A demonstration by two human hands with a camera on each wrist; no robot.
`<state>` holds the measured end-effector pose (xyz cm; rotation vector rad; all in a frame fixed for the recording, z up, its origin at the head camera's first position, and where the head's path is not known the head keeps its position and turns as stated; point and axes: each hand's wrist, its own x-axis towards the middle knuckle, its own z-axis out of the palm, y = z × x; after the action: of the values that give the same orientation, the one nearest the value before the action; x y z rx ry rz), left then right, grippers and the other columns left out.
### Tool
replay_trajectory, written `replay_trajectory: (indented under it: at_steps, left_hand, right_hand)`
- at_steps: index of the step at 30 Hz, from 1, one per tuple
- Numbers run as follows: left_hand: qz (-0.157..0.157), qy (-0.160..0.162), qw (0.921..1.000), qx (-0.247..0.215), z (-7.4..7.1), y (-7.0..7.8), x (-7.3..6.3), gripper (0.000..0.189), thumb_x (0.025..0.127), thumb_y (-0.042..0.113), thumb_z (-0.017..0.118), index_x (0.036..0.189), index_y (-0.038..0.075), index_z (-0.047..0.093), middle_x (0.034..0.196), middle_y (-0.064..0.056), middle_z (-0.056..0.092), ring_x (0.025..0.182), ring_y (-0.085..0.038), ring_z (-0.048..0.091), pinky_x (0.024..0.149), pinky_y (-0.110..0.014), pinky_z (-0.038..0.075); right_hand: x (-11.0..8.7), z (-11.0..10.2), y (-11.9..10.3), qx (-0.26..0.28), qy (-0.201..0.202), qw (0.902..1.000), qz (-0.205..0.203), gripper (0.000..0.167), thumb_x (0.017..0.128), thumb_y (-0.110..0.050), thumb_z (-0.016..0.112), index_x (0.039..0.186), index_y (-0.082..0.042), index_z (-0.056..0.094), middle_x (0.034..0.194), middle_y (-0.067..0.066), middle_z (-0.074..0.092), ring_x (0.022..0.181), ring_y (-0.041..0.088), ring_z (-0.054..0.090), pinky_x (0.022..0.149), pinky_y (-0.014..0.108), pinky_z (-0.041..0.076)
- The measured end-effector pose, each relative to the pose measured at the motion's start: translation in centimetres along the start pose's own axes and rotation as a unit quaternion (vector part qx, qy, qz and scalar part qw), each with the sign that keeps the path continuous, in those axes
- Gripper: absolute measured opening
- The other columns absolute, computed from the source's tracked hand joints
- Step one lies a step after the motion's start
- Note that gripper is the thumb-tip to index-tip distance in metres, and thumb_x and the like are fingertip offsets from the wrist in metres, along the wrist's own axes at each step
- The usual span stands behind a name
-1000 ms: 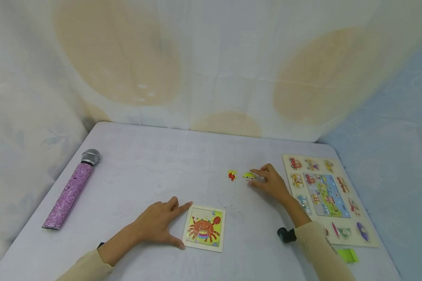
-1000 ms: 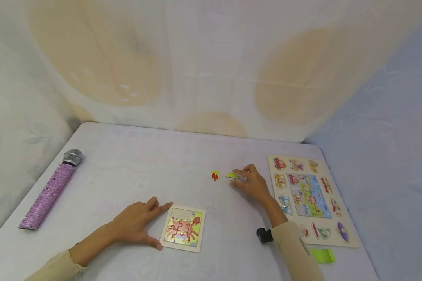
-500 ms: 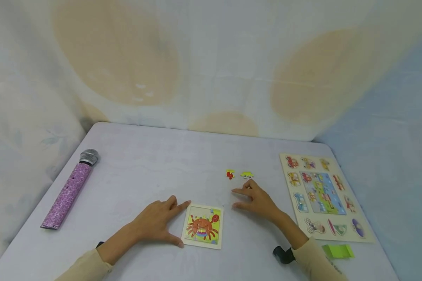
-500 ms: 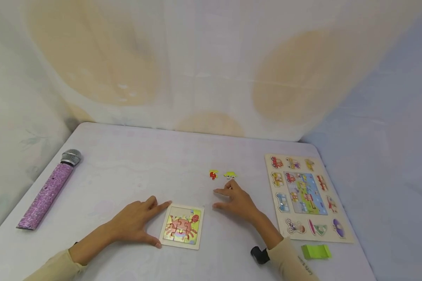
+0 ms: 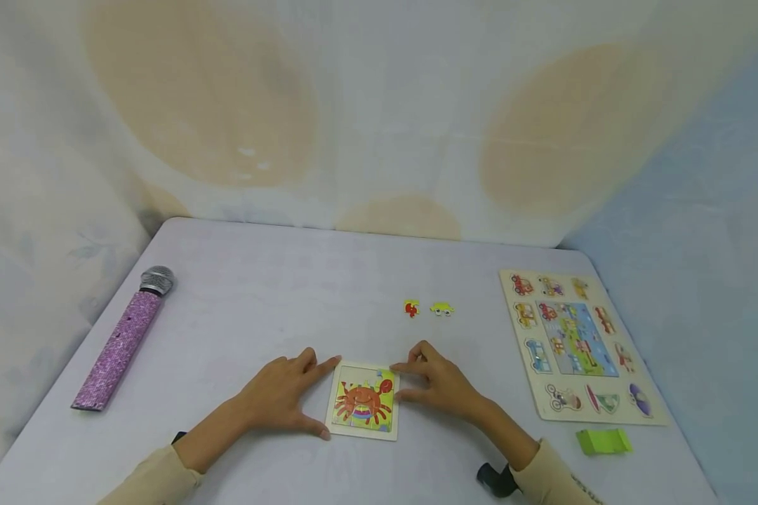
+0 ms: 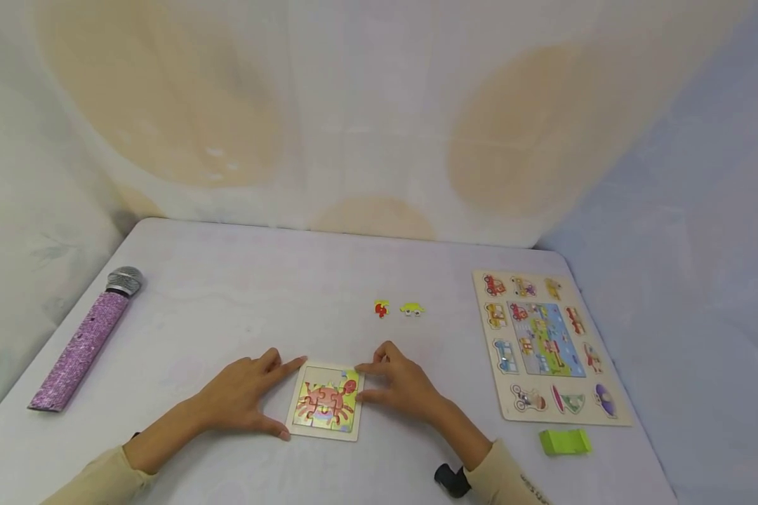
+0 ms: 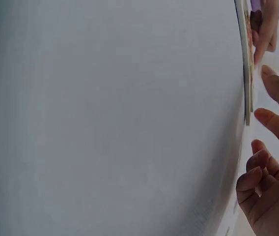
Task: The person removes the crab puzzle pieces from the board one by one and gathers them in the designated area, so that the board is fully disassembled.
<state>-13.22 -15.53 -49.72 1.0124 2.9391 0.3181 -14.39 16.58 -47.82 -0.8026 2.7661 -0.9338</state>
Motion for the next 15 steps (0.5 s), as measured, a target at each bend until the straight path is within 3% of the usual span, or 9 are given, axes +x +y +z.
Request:
replay_trajectory:
  at_steps: [5, 15]
  left_hand:
    - [-0.002, -0.001, 1.0, -0.003, 0.01, 0.01, -0.03, 0.115, 0.059, 0.097, 0.052, 0.151, 0.029, 0.042, 0.101, 0.01, 0.038, 0.063, -0.006, 0.032, 0.062, -0.02, 0.028]
    - [-0.001, 0.001, 1.0, -0.003, -0.14, 0.08, 0.0, 0.114, 0.059, 0.096, 0.054, 0.151, 0.029, 0.043, 0.1, 0.01, 0.037, 0.063, -0.006, 0.032, 0.064, -0.021, 0.028]
  right_hand:
    - [-0.09, 0.32, -0.1, 0.004, 0.002, 1.0, 0.003, 0.046, 0.075, -0.032, 0.087, 0.117, -0.015, 0.075, 0.099, -0.006, 0.044, 0.083, 0.008, 0.042, 0.068, 0.018, 0.042]
    - [-0.01, 0.92, -0.14, 0.069, 0.014, 0.9975, 0.007, 0.04, 0.076, -0.026, 0.087, 0.111, -0.013, 0.075, 0.096, -0.001, 0.047, 0.081, 0.011, 0.045, 0.068, 0.019, 0.043]
